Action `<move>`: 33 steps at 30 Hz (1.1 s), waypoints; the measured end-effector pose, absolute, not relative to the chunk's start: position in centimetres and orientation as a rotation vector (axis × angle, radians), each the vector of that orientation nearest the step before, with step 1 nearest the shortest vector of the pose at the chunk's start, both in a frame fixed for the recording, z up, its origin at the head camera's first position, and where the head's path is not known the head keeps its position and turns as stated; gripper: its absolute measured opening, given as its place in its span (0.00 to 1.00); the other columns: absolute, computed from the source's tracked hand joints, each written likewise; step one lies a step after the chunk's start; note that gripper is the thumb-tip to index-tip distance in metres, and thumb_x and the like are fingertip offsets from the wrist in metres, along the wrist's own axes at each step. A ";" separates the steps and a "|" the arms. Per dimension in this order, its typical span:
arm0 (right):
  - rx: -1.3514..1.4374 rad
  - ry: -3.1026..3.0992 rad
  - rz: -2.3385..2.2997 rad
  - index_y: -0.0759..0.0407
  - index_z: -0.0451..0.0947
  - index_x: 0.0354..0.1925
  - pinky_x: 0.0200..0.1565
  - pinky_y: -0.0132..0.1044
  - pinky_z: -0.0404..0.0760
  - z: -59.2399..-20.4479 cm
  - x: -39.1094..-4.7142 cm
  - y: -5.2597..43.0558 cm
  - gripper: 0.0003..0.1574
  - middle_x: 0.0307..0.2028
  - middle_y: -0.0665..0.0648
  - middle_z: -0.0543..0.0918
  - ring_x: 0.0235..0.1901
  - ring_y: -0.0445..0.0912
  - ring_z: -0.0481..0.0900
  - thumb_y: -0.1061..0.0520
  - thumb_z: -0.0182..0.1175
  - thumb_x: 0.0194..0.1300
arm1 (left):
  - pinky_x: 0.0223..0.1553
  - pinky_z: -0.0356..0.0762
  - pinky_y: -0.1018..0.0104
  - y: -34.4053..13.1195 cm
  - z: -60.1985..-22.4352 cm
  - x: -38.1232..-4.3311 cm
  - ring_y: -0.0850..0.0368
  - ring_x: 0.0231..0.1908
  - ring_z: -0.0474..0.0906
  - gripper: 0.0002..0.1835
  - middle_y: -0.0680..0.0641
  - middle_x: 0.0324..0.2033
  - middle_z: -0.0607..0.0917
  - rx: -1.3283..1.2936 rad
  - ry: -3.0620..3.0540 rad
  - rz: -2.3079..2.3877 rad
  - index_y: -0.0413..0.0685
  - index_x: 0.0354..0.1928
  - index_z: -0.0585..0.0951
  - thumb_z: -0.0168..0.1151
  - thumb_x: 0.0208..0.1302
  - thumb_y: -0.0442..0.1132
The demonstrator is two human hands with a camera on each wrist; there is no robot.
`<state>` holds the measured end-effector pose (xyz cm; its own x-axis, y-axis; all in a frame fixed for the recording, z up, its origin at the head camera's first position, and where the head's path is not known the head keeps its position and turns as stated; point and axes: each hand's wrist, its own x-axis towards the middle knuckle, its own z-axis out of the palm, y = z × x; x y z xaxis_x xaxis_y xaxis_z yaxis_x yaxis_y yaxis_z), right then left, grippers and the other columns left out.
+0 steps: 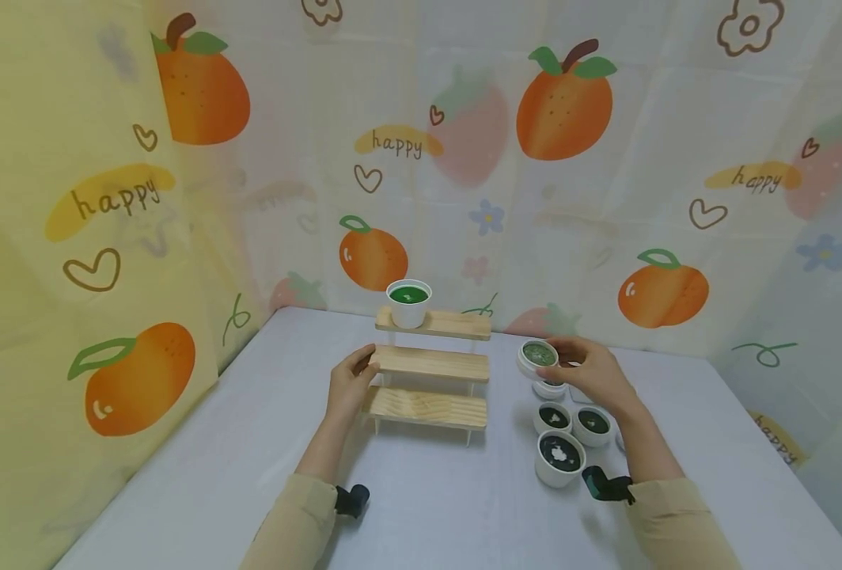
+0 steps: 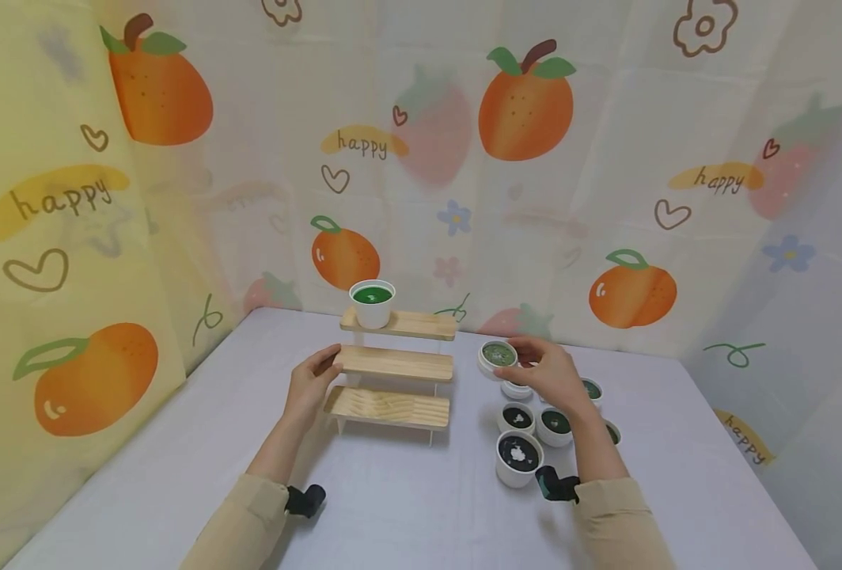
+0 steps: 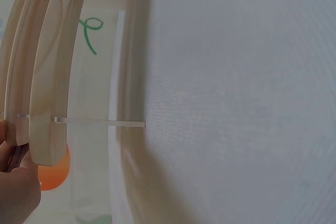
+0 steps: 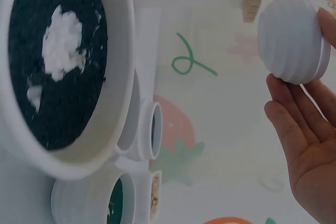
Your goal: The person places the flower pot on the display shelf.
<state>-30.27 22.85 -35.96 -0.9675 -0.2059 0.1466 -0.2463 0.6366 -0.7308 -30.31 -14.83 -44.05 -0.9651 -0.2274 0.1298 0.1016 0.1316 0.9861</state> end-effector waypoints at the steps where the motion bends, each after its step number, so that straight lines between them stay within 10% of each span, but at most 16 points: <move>1: 0.384 -2.803 1.261 0.56 0.75 0.62 0.49 0.33 0.79 -35.9 -30.3 22.7 0.37 0.56 0.61 0.83 0.52 0.52 0.79 0.42 0.71 0.58 | 0.72 0.70 0.54 -14.9 -44.1 -30.3 0.41 0.70 0.69 0.23 0.36 0.68 0.73 0.123 -2.160 -1.914 0.36 0.66 0.72 0.57 0.70 0.31; 33: 0.382 -2.690 1.452 0.56 0.77 0.60 0.45 0.31 0.79 -35.5 -32.4 17.0 0.37 0.52 0.61 0.84 0.49 0.50 0.80 0.47 0.74 0.54 | 0.72 0.70 0.51 -14.9 -44.2 -30.2 0.40 0.69 0.69 0.23 0.36 0.68 0.73 0.143 -2.162 -1.933 0.38 0.67 0.72 0.56 0.71 0.33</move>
<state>-32.43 16.96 -35.46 -0.9675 -0.1876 0.1696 -0.2447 0.5254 -0.8149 -30.18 -14.92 -44.17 -0.9670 -0.2295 0.1107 0.0844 0.1215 0.9890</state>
